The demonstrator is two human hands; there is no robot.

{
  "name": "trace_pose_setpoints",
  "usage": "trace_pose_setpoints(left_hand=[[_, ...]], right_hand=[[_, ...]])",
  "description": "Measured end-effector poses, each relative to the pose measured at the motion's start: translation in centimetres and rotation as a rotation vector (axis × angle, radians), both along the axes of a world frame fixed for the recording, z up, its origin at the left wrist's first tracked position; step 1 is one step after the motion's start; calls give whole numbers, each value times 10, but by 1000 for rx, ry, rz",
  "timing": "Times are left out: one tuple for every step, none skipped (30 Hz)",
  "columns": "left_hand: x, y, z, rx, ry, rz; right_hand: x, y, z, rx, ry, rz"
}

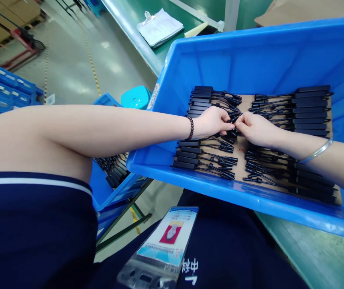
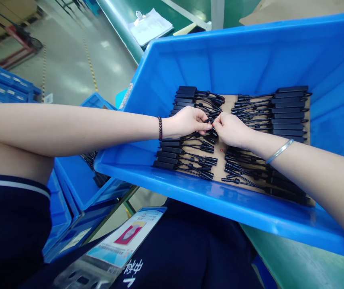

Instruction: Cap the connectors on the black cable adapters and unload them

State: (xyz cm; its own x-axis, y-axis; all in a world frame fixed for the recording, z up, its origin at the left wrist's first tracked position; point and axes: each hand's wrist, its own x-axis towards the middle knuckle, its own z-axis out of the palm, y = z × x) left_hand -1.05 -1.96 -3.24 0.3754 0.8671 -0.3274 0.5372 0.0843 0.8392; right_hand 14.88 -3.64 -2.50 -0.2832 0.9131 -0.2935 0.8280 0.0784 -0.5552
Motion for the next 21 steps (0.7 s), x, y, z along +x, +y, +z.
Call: trace_pose_setpoints(left_hand=[[0, -1, 0, -4, -12, 7], [0, -1, 1, -10, -23, 13], [0, -2, 1, -18, -32, 19], [0, -2, 2, -25, -40, 24], [1, -2, 2, -33, -46, 28], [1, -2, 2, -41, -52, 31], [1, -2, 2, -47, -58, 35], [1, -2, 3, -54, -64, 38], [1, -2, 3, -58, -67, 41], [1, -2, 3, -61, -67, 43], [1, -2, 3, -62, -63, 45], [1, -2, 3, -61, -57, 46], [2, -2, 3, -61, -50, 47], [2, -2, 4, -60, -46, 47], [2, -2, 4, -59, -43, 47], [1, -2, 4, -57, -41, 45], [1, -2, 4, -54, -40, 40], [1, -2, 5, -48, -41, 31], [1, -2, 5, -40, -43, 19], [1, -2, 5, -35, -43, 4], [1, -2, 5, -32, -42, -11]], right_hand=[[0, 0, 0, 3, -5, 0], [0, 0, 0, 5, -9, 1], [0, 0, 0, 5, -13, 2], [0, -1, 0, 5, -16, 2], [0, -1, 1, 6, -19, 3], [0, -1, 1, 6, -21, 5], [0, -2, 2, 4, -22, 10], [-1, -2, 2, 3, -23, 13], [-1, -2, 1, 4, -25, 15], [-1, -2, 1, 5, -28, 18], [-1, -2, 1, 6, -33, 19], [-1, -2, 0, 10, -38, 19], [-1, -1, -1, 16, -41, 20], [0, -1, -2, 20, -43, 24], [0, -1, -3, 24, -44, 29], [0, -1, -3, 29, -44, 34], [0, -1, -4, 37, -45, 37], [0, -1, -6, 47, -45, 39], [0, -1, -7, 58, -47, 39], [0, -2, -8, 71, -49, 37], [0, -2, -9, 82, -53, 35]])
